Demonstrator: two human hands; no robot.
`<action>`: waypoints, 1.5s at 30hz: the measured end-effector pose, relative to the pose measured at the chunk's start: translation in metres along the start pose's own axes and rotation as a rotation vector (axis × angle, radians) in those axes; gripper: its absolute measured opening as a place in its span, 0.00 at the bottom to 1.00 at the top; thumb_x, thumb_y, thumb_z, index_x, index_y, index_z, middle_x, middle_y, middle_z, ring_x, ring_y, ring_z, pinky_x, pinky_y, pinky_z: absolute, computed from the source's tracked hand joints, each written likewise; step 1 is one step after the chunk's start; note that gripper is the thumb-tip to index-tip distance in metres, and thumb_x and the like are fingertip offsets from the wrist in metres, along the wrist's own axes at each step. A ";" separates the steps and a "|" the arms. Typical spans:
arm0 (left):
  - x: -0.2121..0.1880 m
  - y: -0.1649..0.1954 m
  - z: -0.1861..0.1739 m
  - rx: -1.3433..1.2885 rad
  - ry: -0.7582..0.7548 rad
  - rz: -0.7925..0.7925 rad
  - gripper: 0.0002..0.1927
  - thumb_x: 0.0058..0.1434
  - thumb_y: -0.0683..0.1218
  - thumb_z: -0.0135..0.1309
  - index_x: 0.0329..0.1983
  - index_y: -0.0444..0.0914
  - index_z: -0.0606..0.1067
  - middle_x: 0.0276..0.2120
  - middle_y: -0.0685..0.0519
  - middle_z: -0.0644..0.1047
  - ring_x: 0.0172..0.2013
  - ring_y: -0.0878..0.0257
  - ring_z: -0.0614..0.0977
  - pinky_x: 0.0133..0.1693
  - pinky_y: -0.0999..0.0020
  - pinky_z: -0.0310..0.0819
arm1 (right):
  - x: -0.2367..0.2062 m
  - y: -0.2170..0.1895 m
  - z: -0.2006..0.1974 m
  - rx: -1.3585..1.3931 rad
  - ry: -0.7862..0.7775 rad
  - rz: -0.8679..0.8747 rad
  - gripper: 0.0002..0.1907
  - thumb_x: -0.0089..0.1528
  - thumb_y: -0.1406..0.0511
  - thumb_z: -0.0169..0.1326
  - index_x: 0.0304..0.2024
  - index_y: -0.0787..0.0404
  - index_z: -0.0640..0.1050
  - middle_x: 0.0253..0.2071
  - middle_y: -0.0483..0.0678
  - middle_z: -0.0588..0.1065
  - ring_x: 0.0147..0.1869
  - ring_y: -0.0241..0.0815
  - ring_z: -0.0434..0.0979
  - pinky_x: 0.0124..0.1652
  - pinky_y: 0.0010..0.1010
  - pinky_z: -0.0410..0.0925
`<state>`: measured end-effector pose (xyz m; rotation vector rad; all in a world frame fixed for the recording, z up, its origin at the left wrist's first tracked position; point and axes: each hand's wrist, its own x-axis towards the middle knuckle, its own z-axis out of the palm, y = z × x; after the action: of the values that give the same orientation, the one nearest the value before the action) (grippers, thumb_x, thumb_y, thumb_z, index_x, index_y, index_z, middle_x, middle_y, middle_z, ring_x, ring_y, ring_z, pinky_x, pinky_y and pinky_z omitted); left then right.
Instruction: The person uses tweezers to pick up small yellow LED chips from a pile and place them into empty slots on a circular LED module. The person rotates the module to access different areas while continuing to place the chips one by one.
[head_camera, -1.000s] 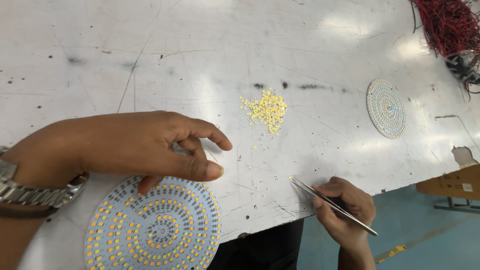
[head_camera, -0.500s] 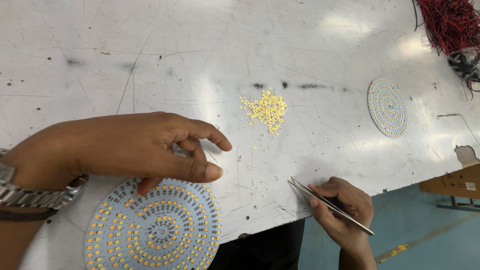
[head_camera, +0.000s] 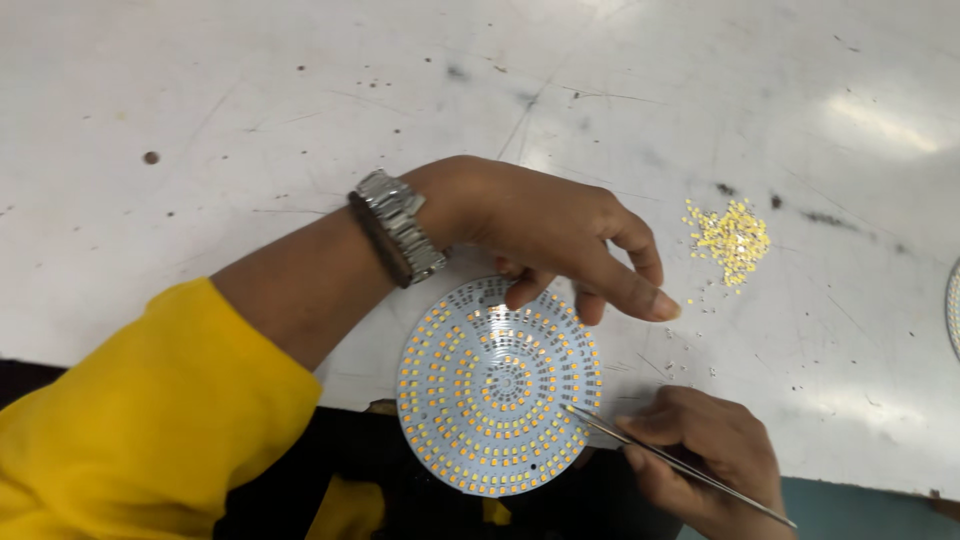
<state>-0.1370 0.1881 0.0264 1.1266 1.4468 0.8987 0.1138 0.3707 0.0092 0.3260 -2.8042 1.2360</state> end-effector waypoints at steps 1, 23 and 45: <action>-0.001 0.000 0.000 0.003 0.005 -0.007 0.41 0.46 0.76 0.56 0.53 0.45 0.81 0.34 0.49 0.86 0.10 0.68 0.78 0.11 0.76 0.62 | 0.007 -0.003 0.002 -0.002 -0.010 0.001 0.10 0.50 0.66 0.64 0.32 0.62 0.81 0.23 0.45 0.77 0.23 0.36 0.76 0.25 0.25 0.67; 0.000 -0.003 -0.002 -0.076 -0.022 0.081 0.50 0.43 0.78 0.54 0.52 0.33 0.78 0.32 0.41 0.84 0.08 0.71 0.77 0.07 0.78 0.64 | 0.033 -0.017 0.004 0.077 -0.077 0.030 0.07 0.51 0.68 0.64 0.31 0.62 0.80 0.23 0.44 0.79 0.22 0.32 0.79 0.22 0.23 0.67; -0.026 0.020 0.006 -0.051 0.044 0.018 0.48 0.43 0.76 0.54 0.53 0.32 0.76 0.31 0.40 0.86 0.08 0.70 0.76 0.08 0.78 0.61 | 0.011 -0.038 0.025 -0.190 0.422 -0.033 0.09 0.54 0.68 0.63 0.32 0.67 0.77 0.28 0.51 0.77 0.27 0.35 0.76 0.30 0.22 0.67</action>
<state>-0.1273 0.1684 0.0519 1.0896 1.4430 0.9735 0.1117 0.3260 0.0211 0.0859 -2.5097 0.8950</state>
